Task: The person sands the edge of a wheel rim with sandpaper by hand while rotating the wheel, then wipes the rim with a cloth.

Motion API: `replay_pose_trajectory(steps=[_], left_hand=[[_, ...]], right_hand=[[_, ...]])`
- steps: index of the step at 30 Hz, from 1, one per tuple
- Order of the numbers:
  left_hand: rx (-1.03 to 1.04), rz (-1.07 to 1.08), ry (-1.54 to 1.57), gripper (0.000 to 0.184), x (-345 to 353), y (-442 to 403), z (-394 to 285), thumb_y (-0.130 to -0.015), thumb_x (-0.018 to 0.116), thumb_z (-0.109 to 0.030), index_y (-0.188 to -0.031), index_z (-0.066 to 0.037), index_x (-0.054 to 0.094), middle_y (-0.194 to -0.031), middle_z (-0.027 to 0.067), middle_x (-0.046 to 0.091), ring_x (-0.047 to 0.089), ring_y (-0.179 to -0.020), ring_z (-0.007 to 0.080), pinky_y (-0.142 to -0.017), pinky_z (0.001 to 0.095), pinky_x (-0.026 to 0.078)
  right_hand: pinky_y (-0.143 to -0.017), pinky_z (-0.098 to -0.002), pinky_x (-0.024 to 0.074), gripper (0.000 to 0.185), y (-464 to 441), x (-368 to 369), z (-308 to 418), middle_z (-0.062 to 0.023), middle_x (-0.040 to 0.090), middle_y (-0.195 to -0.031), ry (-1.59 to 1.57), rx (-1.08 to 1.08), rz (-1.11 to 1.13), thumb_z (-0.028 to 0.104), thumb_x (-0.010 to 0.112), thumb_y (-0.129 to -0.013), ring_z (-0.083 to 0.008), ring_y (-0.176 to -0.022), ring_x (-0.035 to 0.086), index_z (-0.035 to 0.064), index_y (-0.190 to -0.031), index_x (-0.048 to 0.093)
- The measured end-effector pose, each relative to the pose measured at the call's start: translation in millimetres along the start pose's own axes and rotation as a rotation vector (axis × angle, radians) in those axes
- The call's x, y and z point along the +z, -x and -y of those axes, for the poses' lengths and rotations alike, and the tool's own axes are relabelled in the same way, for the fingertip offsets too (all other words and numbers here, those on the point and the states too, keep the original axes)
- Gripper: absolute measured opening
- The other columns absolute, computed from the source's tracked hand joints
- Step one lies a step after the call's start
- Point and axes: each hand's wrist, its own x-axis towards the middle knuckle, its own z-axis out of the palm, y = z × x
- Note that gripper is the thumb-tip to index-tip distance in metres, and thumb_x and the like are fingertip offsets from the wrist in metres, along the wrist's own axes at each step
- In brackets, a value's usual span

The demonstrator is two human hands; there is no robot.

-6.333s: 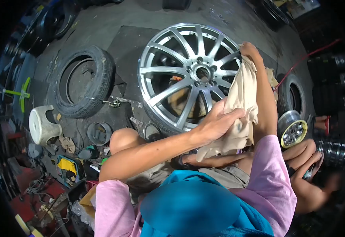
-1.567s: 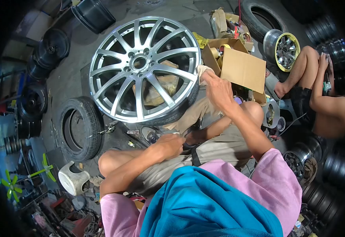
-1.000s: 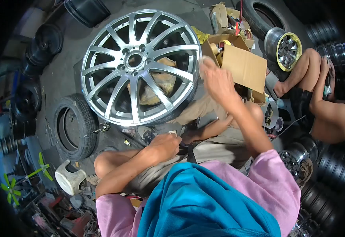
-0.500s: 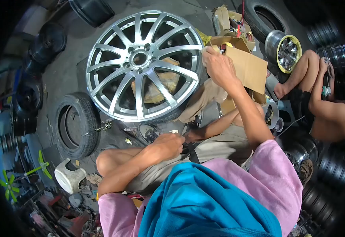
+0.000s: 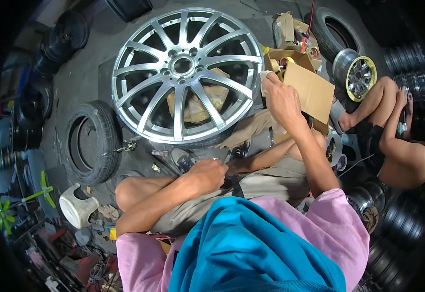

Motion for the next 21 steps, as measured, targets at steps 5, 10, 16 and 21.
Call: replay_pose_trajectory(steps=[5, 10, 16, 21], left_hand=[[0.003, 0.017, -0.022, 0.024, -0.6, -4.1, -3.8, -0.093, 0.065, -0.016, -0.110, 0.001, 0.068, -0.108, 0.0246, 0.070, 0.068, -0.104, 0.0441, -0.091, 0.0516, 0.055], [-0.012, 0.046, -0.016, 0.024, -5.2, -4.8, -11.2, -0.093, 0.065, -0.016, -0.110, 0.001, 0.069, -0.108, 0.0252, 0.070, 0.068, -0.105, 0.0437, -0.091, 0.0523, 0.055], [-0.026, -0.009, -0.034, 0.025, -8.8, 5.2, -7.1, -0.093, 0.065, -0.016, -0.110, 0.002, 0.069, -0.109, 0.0242, 0.070, 0.068, -0.104, 0.0445, -0.089, 0.0527, 0.055], [0.071, -0.086, -0.063, 0.023, -8.2, 15.3, -11.6, -0.090, 0.067, -0.014, -0.107, 0.002, 0.066, -0.102, 0.0234, 0.068, 0.068, -0.097, 0.0430, -0.084, 0.0523, 0.056]], right_hand=[[-0.073, -0.0552, 0.0575, 0.016, -53.8, 22.7, -32.7, -0.0163, 0.070, -0.106, -0.047, -0.007, -0.191, 0.006, 0.054, -0.090, -0.0446, -0.081, 0.071, 0.0030, -0.091, 0.070], [-0.077, -0.0572, 0.0566, 0.015, -106.7, 25.1, -52.4, -0.0235, 0.072, -0.095, -0.106, -0.059, -0.228, 0.006, 0.056, -0.087, -0.0475, -0.085, 0.071, 0.0055, -0.093, 0.070], [-0.081, -0.0597, 0.0553, 0.017, -61.1, 4.6, -37.4, -0.0254, 0.072, -0.089, -0.114, 0.028, -0.036, 0.008, 0.057, -0.088, -0.0486, -0.088, 0.070, 0.0055, -0.096, 0.072], [-0.086, -0.0592, 0.0559, 0.023, -122.1, 24.6, -57.4, -0.0256, 0.074, -0.096, 0.008, 0.060, 0.001, 0.010, 0.057, -0.089, -0.0481, -0.096, 0.071, 0.0111, -0.104, 0.074]])
